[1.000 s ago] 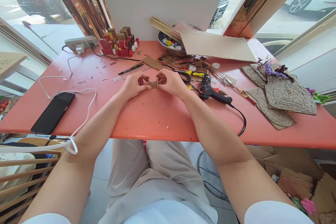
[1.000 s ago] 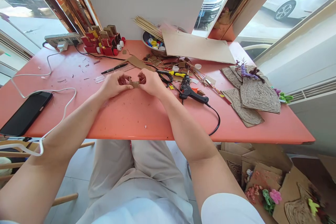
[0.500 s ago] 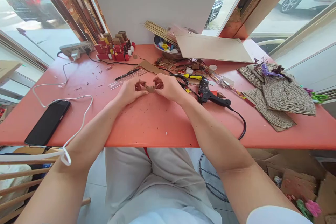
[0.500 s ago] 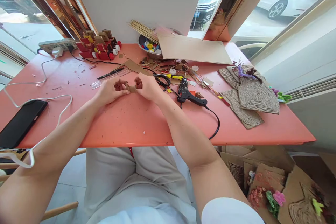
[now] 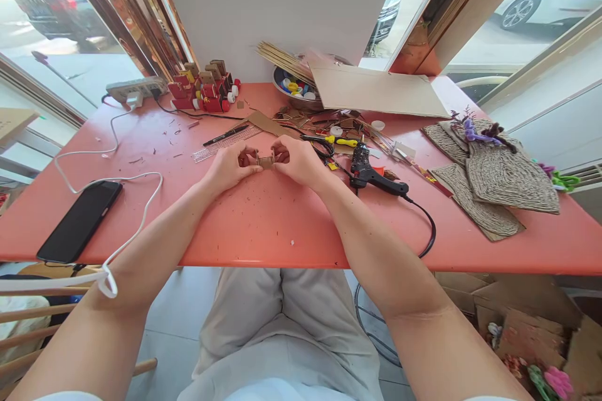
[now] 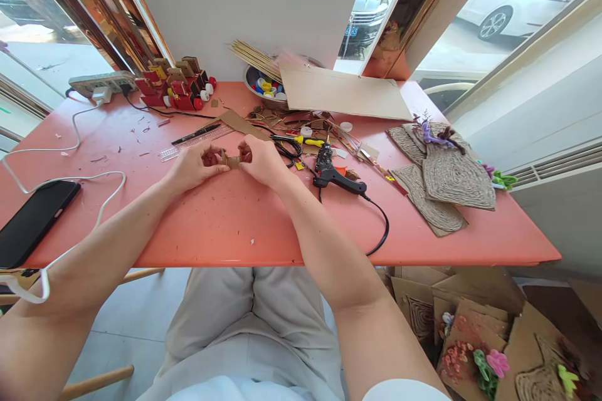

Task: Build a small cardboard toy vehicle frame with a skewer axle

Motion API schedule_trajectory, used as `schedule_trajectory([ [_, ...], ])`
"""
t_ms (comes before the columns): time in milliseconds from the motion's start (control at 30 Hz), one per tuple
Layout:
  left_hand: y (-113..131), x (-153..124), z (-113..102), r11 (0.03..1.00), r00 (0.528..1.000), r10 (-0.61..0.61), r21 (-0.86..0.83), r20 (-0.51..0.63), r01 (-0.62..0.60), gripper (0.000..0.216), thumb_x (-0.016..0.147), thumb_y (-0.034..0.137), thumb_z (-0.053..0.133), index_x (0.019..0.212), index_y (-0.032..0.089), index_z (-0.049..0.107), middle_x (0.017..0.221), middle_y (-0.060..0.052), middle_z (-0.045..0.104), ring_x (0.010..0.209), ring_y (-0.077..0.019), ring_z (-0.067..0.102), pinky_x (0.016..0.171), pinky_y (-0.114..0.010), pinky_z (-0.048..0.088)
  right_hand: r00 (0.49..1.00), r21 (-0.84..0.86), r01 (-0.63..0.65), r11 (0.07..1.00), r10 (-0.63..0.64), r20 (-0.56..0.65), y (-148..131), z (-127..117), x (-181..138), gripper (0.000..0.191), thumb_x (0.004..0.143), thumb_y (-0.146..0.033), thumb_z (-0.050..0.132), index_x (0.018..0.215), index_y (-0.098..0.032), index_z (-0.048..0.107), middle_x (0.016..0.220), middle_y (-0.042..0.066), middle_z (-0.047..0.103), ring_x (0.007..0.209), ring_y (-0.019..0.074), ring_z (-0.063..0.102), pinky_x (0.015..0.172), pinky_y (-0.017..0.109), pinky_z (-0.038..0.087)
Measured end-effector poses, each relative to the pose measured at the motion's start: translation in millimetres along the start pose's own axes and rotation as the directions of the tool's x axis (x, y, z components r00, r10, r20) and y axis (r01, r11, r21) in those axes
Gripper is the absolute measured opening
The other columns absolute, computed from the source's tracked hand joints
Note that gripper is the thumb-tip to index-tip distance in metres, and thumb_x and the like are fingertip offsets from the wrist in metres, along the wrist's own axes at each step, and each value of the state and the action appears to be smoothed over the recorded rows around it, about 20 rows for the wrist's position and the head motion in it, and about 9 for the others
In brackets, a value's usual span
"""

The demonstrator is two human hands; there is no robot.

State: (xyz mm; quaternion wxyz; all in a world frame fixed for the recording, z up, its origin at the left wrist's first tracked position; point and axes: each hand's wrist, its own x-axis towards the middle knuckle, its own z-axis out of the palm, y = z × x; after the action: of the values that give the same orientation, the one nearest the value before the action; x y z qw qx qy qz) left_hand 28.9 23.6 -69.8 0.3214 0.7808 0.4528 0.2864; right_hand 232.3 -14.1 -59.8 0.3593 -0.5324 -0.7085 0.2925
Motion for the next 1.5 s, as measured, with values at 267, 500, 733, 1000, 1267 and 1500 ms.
schedule_trajectory([
  [267,4.5,0.3,3.2,0.999,0.999,-0.038,-0.028,-0.007,0.038,0.038,0.062,0.044,0.078,0.09,0.02,0.071,0.072,0.001,0.072,0.064,-0.0165,0.06,0.066,-0.03,0.05,0.999,-0.048,0.039,0.998,-0.038,0.022,1.3,-0.3,1.0,0.026,0.071,-0.005,0.067,0.091,-0.021,0.062,0.092,0.004,0.078,0.084,0.0185,0.074,0.081,0.03,0.058],
  [500,5.9,2.1,-1.9,1.0,1.0,-0.003,-0.012,0.018,0.003,0.033,0.063,0.044,0.078,0.085,0.021,0.071,0.075,0.0,0.074,0.067,-0.0174,0.062,0.071,-0.031,0.052,0.997,-0.155,0.06,0.986,-0.052,0.058,1.0,-5.6,6.1,0.024,0.069,-0.006,0.068,0.087,-0.02,0.063,0.09,0.005,0.078,0.083,0.02,0.073,0.08,0.031,0.056],
  [733,8.7,-1.3,7.0,0.998,0.998,0.055,0.007,0.002,-0.055,0.046,0.069,0.033,0.077,0.114,0.022,0.077,0.087,0.0,0.079,0.069,-0.0157,0.066,0.074,-0.029,0.056,0.999,-0.037,0.031,0.999,-0.03,0.035,3.5,-6.1,0.0,0.025,0.069,-0.007,0.07,0.087,-0.022,0.06,0.085,0.002,0.077,0.077,0.0178,0.073,0.074,0.029,0.057],
  [1000,5.0,-7.5,5.5,0.998,0.998,0.058,0.007,-0.016,-0.058,0.044,0.071,0.031,0.081,0.115,0.024,0.082,0.087,-0.002,0.081,0.077,-0.0196,0.073,0.079,-0.031,0.061,0.999,0.104,0.035,0.994,-0.037,0.022,14.0,-7.3,-10.8,0.023,0.074,-0.014,0.071,0.095,-0.022,0.064,0.095,0.005,0.081,0.082,0.0186,0.076,0.079,0.033,0.063],
  [1267,7.4,-9.0,6.0,0.998,0.999,-0.029,-0.064,-0.045,0.026,0.039,0.071,0.03,0.083,0.109,0.023,0.082,0.094,-0.003,0.084,0.08,-0.0203,0.077,0.082,-0.034,0.063,0.999,0.036,0.043,0.998,-0.042,-0.009,10.5,-3.8,-15.9,0.024,0.078,-0.013,0.068,0.101,-0.023,0.066,0.096,0.005,0.081,0.086,0.0194,0.077,0.083,0.033,0.062],
  [1500,7.6,-9.2,6.4,0.991,0.997,-0.047,-0.131,-0.062,0.039,0.034,0.068,0.031,0.086,0.099,0.02,0.079,0.096,-0.006,0.084,0.086,-0.0223,0.078,0.087,-0.038,0.064,0.997,-0.034,0.075,0.997,-0.075,-0.009,6.0,-3.6,-17.1,0.019,0.081,-0.017,0.066,0.099,-0.022,0.061,0.093,0.005,0.08,0.084,0.0197,0.076,0.081,0.032,0.059],
])
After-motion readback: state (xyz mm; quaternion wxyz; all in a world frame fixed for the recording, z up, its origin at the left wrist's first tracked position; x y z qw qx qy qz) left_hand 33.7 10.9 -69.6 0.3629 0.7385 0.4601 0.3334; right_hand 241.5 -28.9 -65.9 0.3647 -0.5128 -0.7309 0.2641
